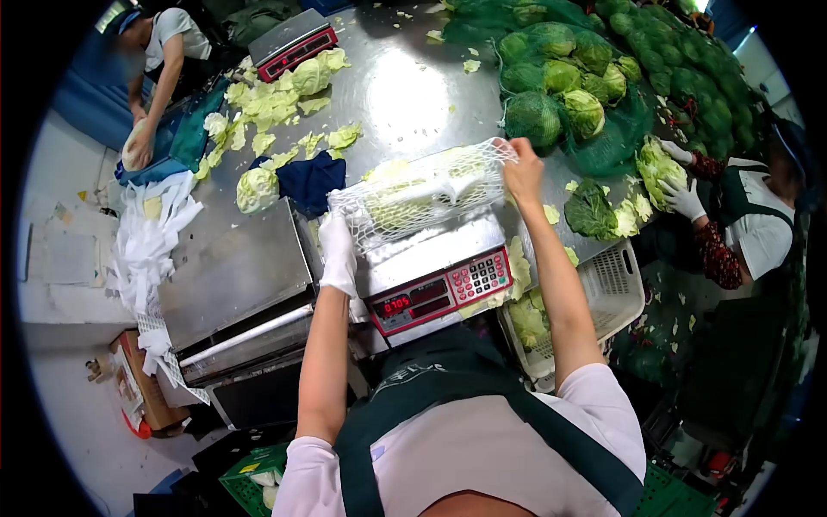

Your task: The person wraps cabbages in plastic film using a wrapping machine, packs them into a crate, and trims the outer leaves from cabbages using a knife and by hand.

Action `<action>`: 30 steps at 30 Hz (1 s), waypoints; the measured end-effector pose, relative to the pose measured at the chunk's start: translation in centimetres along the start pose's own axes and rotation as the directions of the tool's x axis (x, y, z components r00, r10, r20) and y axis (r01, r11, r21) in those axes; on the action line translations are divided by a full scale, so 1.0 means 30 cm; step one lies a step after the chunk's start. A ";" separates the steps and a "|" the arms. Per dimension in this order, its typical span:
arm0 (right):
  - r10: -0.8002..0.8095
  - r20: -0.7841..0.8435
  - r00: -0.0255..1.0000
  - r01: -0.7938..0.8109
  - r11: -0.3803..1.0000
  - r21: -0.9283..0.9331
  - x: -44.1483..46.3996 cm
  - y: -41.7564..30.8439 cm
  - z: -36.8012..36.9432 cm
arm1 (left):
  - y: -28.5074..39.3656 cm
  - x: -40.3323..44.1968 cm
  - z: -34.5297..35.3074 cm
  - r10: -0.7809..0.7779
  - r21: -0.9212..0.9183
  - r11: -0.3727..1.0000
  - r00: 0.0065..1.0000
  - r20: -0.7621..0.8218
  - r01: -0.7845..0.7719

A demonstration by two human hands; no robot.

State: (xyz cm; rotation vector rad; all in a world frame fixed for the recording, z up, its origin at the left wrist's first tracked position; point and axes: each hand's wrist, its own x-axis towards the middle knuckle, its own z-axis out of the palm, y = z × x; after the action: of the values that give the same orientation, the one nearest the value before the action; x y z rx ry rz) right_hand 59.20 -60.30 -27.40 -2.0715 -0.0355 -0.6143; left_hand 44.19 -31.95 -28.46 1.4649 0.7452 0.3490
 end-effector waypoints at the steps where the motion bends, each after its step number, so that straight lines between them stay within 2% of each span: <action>1: 0.054 0.156 0.986 -0.055 0.998 0.001 0.004 0.079 0.073 | 0.021 0.022 0.023 -0.120 -0.051 0.991 0.993 0.014 0.121; 2: 0.107 0.309 0.945 -0.111 0.994 -0.005 0.001 0.136 0.123 | 0.039 0.047 0.038 -0.239 -0.098 0.966 0.970 0.033 0.241; 3: 0.106 0.307 0.946 -0.111 0.994 0.001 -0.001 0.153 0.136 | 0.073 0.068 0.057 -0.332 -0.109 0.935 0.941 0.071 0.338; 4: 0.215 0.476 0.853 -0.276 0.959 0.061 -0.012 0.174 0.138 | 0.075 0.042 0.096 -0.249 -0.376 0.867 0.938 0.241 0.327; 5: 0.293 0.638 0.712 -0.440 0.894 0.081 -0.032 0.184 0.135 | 0.066 0.066 0.103 -0.260 -0.292 0.904 0.944 0.203 0.312; 6: 0.295 0.644 0.706 -0.442 0.894 0.076 -0.067 0.158 0.126 | 0.051 0.087 0.110 -0.273 -0.203 0.931 0.948 0.163 0.303; 7: 0.304 0.608 0.733 -0.554 0.786 0.275 -0.108 0.129 0.119 | 0.040 0.114 0.120 -0.278 -0.202 0.930 0.947 0.160 0.307; 8: 0.325 0.571 0.754 -0.622 0.632 0.461 -0.122 0.111 0.118 | 0.043 0.134 0.138 -0.243 -0.176 0.942 0.943 0.228 0.286; 9: 0.331 0.632 0.701 -0.693 0.524 0.494 -0.126 0.157 0.130 | 0.039 0.144 0.154 -0.211 -0.153 0.952 0.931 0.297 0.265; 10: 0.336 0.634 0.696 -0.698 0.524 0.488 -0.137 0.173 0.124 | 0.033 0.149 0.165 -0.219 -0.152 0.950 0.930 0.296 0.272; 12: 0.307 0.657 0.689 -0.718 0.417 0.558 -0.152 0.116 0.083 | 0.070 0.147 0.185 -0.292 -0.379 0.803 0.858 0.422 0.460; 14: 0.319 0.674 0.666 -0.739 0.401 0.541 -0.159 0.131 0.072 | 0.034 0.168 0.167 -0.309 -0.384 0.780 0.837 0.452 0.495; 16: 0.245 0.805 0.541 -0.840 0.208 0.501 -0.145 0.147 0.070 | 0.007 0.202 0.150 -0.301 -0.411 0.738 0.807 0.508 0.535; 17: 0.180 0.839 0.514 -0.851 0.231 0.472 -0.139 0.130 0.057 | 0.028 0.202 0.150 -0.308 -0.399 0.703 0.758 0.575 0.589; 18: 0.185 0.842 0.507 -0.855 0.228 0.465 -0.128 0.106 0.049 | 0.046 0.201 0.142 -0.316 -0.398 0.699 0.756 0.573 0.594; 20: -0.102 0.935 0.339 -0.936 0.064 0.347 -0.087 0.044 0.041 | 0.067 0.200 0.123 -0.124 -0.445 0.613 0.636 0.761 0.653; 21: -0.259 0.913 0.314 -0.939 0.055 0.338 -0.056 0.000 0.042 | 0.064 0.193 0.132 -0.204 -0.463 0.612 0.693 0.691 0.641; 22: -0.261 0.913 0.312 -0.941 0.051 0.336 -0.031 -0.006 0.061 | 0.077 0.200 0.111 -0.207 -0.463 0.613 0.696 0.688 0.640; 24: -0.458 0.856 0.240 -0.865 0.300 0.403 0.028 -0.039 0.099 | 0.151 0.206 0.059 -0.116 -0.188 0.847 0.518 0.847 0.498; 25: -0.499 0.858 0.123 -0.940 0.219 0.262 0.070 -0.073 0.104 | 0.201 0.206 0.052 -0.087 -0.054 0.946 0.409 0.908 0.321; 26: -0.500 0.857 0.121 -0.942 0.215 0.259 0.115 -0.101 0.119 | 0.227 0.203 0.037 -0.023 -0.067 0.962 0.324 0.946 0.263; 27: -0.575 0.809 -0.126 -0.830 0.508 0.232 0.161 -0.123 0.138 | 0.258 0.180 0.036 -0.033 0.008 0.996 0.285 0.958 0.092; 28: -0.555 0.740 -0.378 -0.622 0.745 0.241 0.191 -0.152 0.141 | 0.292 0.149 0.038 -0.050 0.074 0.994 0.247 0.968 -0.086; 29: -0.393 0.761 -0.516 -0.387 0.900 0.203 0.205 -0.222 0.136 | 0.334 0.119 0.036 -0.281 0.352 0.854 0.231 0.932 -0.384; 30: -0.391 0.760 -0.519 -0.385 0.901 0.201 0.211 -0.249 0.130 | 0.380 0.069 0.038 -0.308 0.367 0.821 0.202 0.930 -0.438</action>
State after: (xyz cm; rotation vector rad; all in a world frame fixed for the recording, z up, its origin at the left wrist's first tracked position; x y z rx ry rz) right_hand 64.38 -54.37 -20.42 -1.2328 -1.2142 1.6060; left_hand 48.98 -30.25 -17.98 1.8851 -0.4072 -0.8896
